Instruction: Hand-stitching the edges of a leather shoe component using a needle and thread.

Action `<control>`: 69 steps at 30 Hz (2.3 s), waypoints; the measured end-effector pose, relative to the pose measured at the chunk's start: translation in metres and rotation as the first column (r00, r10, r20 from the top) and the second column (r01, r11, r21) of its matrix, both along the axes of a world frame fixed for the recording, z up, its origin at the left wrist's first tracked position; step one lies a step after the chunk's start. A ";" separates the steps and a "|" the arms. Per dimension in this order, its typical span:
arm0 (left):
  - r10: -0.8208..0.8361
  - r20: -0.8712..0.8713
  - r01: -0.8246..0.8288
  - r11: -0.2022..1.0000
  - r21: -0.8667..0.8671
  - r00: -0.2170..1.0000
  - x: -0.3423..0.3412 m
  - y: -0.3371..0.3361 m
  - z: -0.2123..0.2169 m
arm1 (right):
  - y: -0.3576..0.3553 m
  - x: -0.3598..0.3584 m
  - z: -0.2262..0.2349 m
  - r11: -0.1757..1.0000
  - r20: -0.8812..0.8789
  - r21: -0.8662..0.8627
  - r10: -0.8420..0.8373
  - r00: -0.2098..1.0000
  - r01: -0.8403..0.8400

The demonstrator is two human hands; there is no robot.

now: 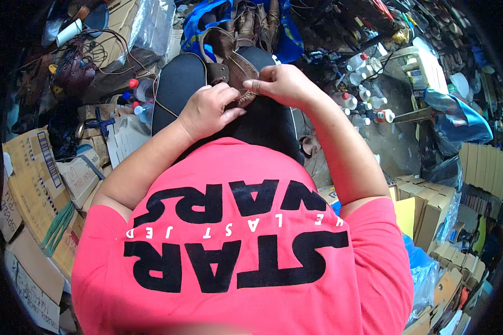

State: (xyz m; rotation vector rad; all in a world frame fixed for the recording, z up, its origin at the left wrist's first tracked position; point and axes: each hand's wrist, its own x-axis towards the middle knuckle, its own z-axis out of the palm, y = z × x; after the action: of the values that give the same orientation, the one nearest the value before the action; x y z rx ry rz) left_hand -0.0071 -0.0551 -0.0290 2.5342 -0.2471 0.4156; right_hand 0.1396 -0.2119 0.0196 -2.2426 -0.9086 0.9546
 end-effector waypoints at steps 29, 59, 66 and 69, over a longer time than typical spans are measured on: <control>-0.064 -0.798 -0.238 0.937 -0.254 0.599 -0.068 0.102 0.055 | -0.020 0.001 -0.044 0.271 -0.743 0.477 -0.384 0.548 0.836; -0.177 -0.340 -0.380 -0.319 -0.868 0.924 0.019 0.088 0.011 | -0.030 -0.009 -0.051 0.504 -0.948 0.297 0.052 0.314 0.811; 0.054 -0.145 -0.088 0.968 -0.237 0.988 -0.004 0.056 0.021 | -0.086 0.028 -0.056 0.746 -0.779 0.115 -0.342 0.525 0.656; -0.009 -0.253 -0.019 0.994 -0.110 0.967 -0.005 0.008 0.013 | -0.115 0.035 -0.058 0.775 -0.687 -0.015 -0.467 0.557 0.632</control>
State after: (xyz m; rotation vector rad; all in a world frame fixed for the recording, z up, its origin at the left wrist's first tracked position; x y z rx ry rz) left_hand -0.0119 -0.0470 -0.0155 2.4458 -0.1162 0.1002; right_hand 0.1749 -0.3268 -0.0387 -1.5954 0.0438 1.1249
